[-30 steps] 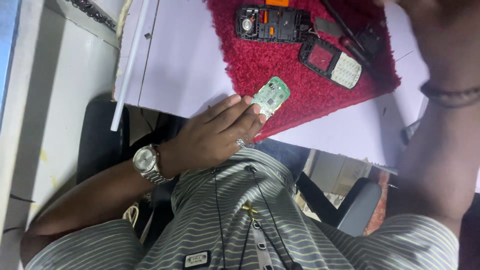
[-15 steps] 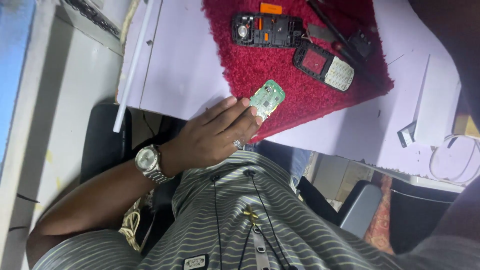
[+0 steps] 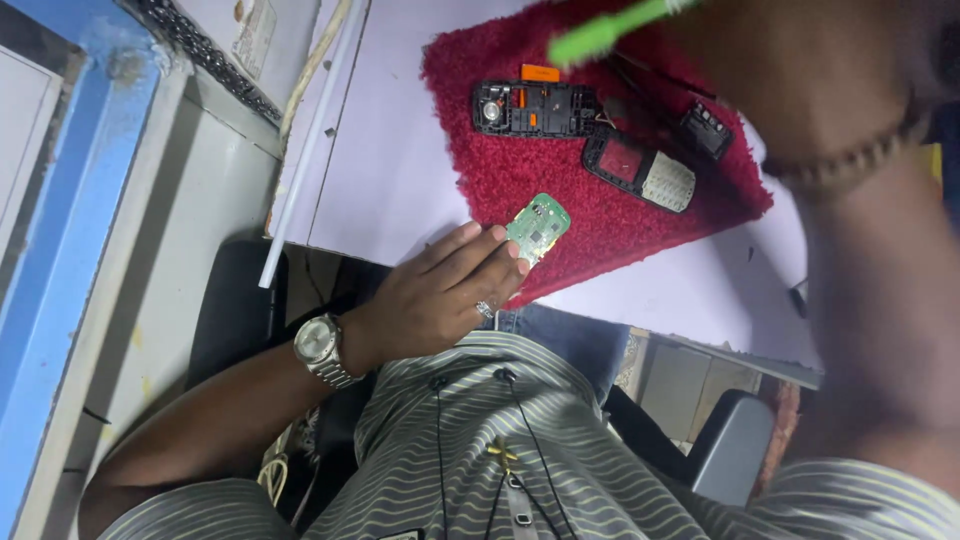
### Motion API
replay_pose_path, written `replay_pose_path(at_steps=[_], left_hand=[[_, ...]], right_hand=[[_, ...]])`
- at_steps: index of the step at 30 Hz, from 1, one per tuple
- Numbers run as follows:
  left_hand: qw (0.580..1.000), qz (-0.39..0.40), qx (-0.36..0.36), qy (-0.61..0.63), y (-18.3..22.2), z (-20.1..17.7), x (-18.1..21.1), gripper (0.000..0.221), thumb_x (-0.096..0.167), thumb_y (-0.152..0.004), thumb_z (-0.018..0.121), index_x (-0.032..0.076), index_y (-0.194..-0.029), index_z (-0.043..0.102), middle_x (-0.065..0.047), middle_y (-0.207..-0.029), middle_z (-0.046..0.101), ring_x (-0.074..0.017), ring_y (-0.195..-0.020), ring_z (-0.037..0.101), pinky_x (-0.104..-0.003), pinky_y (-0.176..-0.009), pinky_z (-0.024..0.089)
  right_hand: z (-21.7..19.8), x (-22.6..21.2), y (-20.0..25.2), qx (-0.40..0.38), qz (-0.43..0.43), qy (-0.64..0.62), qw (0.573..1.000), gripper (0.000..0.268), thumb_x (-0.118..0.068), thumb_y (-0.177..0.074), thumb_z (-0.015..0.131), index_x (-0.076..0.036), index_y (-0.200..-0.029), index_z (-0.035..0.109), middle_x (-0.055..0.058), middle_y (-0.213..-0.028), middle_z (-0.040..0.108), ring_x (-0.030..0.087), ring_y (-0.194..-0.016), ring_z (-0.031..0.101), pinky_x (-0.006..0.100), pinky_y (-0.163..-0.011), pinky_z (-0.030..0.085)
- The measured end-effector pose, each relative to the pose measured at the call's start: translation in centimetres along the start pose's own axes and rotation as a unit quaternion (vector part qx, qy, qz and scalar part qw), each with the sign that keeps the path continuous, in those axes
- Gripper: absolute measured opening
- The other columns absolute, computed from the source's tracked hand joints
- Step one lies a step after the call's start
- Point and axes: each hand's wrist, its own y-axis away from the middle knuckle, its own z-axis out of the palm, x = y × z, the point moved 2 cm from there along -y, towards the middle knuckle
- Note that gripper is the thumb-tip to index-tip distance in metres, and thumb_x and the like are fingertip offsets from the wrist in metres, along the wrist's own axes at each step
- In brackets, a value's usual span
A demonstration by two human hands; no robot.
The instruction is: Cleaning a mobile phone circuit board with a toothbrush and cleaning solution at a repair station
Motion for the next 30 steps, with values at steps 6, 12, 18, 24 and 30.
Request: replay_pose_path(at_steps=[6, 12, 18, 24, 30], left_hand=[[0.989, 0.014, -0.123, 0.084, 0.9, 0.3, -0.4, 0.044, 0.003, -0.100, 0.053, -0.003, -0.142, 0.065, -0.016, -0.144, 0.069, -0.0390, -0.139, 0.056, -0.053, -0.125, 0.042], [0.995, 0.038, -0.094, 0.011, 0.0, -0.1, -0.2, 0.044, 0.009, -0.114, 0.035, 0.005, -0.138, 0.072, -0.010, -0.140, 0.071, -0.0348, -0.138, 0.061, -0.049, -0.123, 0.045], [0.997, 0.025, -0.078, 0.010, -0.1, -0.5, -0.2, 0.040, 0.012, -0.117, 0.039, 0.007, -0.135, 0.075, -0.009, -0.138, 0.072, -0.0335, -0.136, 0.063, -0.046, -0.121, 0.047], [0.997, 0.034, -0.072, -0.002, 0.0, -0.3, -0.4, 0.040, 0.005, -0.113, 0.042, 0.007, -0.135, 0.075, -0.008, -0.139, 0.072, -0.0319, -0.136, 0.062, -0.045, -0.122, 0.047], [0.997, 0.038, -0.072, 0.004, -0.3, -0.5, -0.4, 0.041, 0.007, -0.116, 0.039, 0.006, -0.136, 0.075, -0.009, -0.137, 0.073, -0.0326, -0.136, 0.063, -0.046, -0.123, 0.046]], right_hand=[[-2.8, -4.4, 0.9, 0.134, 0.054, -0.203, 0.968, 0.083, -0.039, -0.112, 0.095, 0.020, -0.148, 0.050, 0.037, -0.126, 0.059, 0.052, -0.110, 0.061, 0.060, -0.096, 0.048], [0.6, -6.7, 0.5, 0.212, 0.076, -0.748, 0.624, 0.055, -0.027, -0.100, 0.065, -0.010, -0.151, 0.053, 0.012, -0.143, 0.059, 0.036, -0.137, 0.059, 0.055, -0.122, 0.053], [-1.0, -9.9, -0.5, 0.106, 0.111, -0.814, 0.560, 0.064, -0.045, -0.100, 0.072, 0.001, -0.142, 0.054, 0.020, -0.128, 0.066, 0.044, -0.119, 0.075, 0.058, -0.103, 0.071], [-1.6, -11.6, 0.0, 0.062, 0.060, -0.821, 0.565, 0.068, -0.045, -0.102, 0.069, 0.002, -0.147, 0.048, 0.022, -0.129, 0.068, 0.044, -0.118, 0.075, 0.057, -0.103, 0.071], [-2.3, -11.8, 0.3, 0.033, 0.068, -0.803, 0.591, 0.067, -0.041, -0.098, 0.071, 0.006, -0.142, 0.054, 0.021, -0.135, 0.068, 0.034, -0.129, 0.071, 0.047, -0.118, 0.063]])
